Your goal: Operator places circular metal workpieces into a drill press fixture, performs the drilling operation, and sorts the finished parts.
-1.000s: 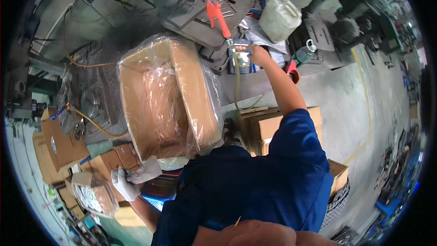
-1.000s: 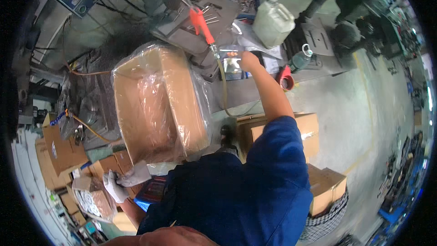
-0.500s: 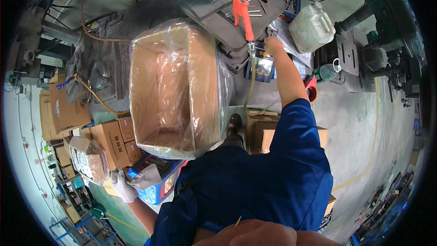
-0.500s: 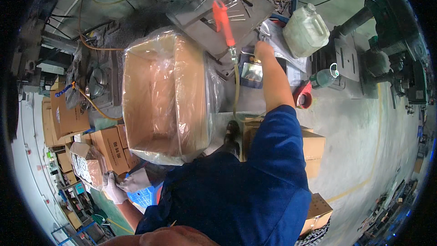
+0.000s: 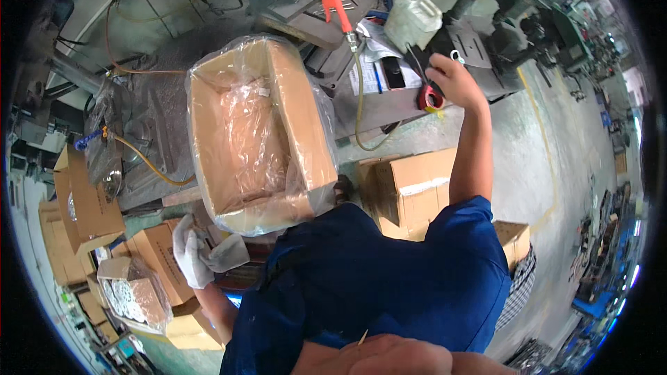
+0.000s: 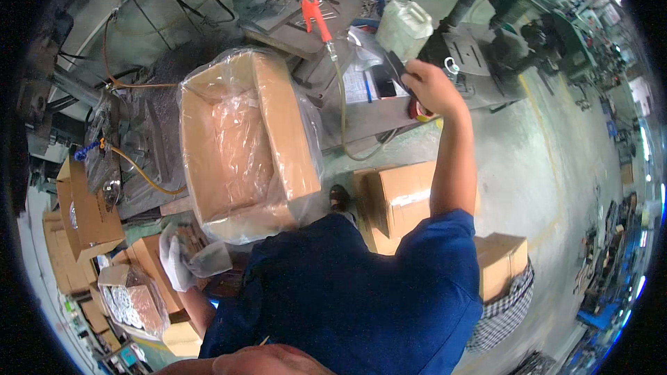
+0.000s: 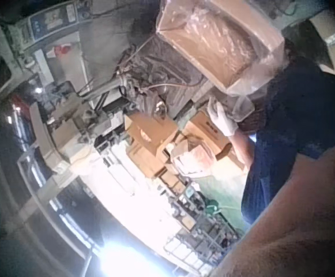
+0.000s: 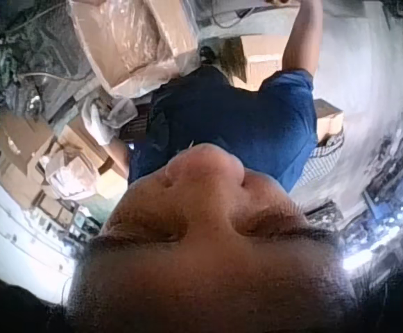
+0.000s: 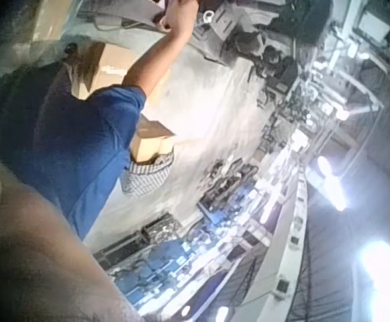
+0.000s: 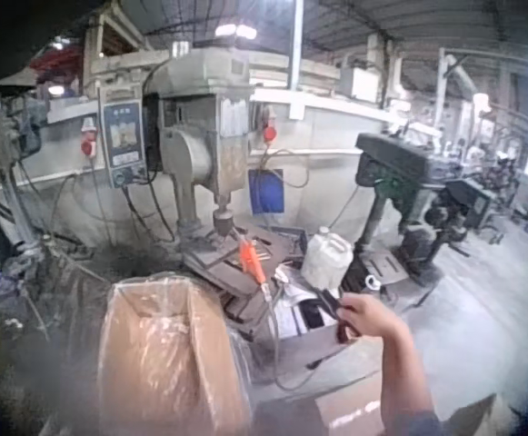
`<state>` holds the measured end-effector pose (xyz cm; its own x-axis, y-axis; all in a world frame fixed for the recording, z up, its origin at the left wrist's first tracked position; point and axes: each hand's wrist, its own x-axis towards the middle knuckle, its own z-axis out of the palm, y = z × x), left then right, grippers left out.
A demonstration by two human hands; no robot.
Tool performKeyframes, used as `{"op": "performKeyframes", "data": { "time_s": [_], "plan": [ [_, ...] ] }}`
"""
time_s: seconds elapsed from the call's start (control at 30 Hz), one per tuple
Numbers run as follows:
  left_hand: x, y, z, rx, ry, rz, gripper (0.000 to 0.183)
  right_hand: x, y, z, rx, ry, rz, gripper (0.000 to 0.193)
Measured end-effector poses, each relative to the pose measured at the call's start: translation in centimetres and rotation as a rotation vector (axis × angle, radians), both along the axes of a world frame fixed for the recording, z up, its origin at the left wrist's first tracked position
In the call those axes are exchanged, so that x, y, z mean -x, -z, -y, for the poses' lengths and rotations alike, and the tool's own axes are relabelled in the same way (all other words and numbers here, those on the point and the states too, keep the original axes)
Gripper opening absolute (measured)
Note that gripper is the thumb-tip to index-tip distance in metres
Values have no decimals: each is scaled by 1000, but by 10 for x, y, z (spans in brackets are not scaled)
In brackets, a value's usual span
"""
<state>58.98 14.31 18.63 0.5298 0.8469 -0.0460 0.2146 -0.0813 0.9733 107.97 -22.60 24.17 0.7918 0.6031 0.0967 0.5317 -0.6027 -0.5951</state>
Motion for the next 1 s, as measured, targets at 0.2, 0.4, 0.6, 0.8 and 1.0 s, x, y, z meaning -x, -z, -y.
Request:
{"op": "performKeyframes", "data": {
  "time_s": [0.2,0.4,0.6,0.8,1.0],
  "plan": [
    [-3,11,-1,188,452,-62,45,118,-68,-54,-322,-57,-178,19],
    [-21,15,13,335,723,395,84,221,-83,-159,-397,-598,-233,15],
    [5,2,3,311,478,646,50,285,-78,-240,-246,-625,-301,13],
    [33,7,-1,292,260,699,42,333,-64,-249,-500,-532,231,34],
    [49,14,1,271,245,604,39,348,-30,-277,-380,-532,-126,24]
  ]
}}
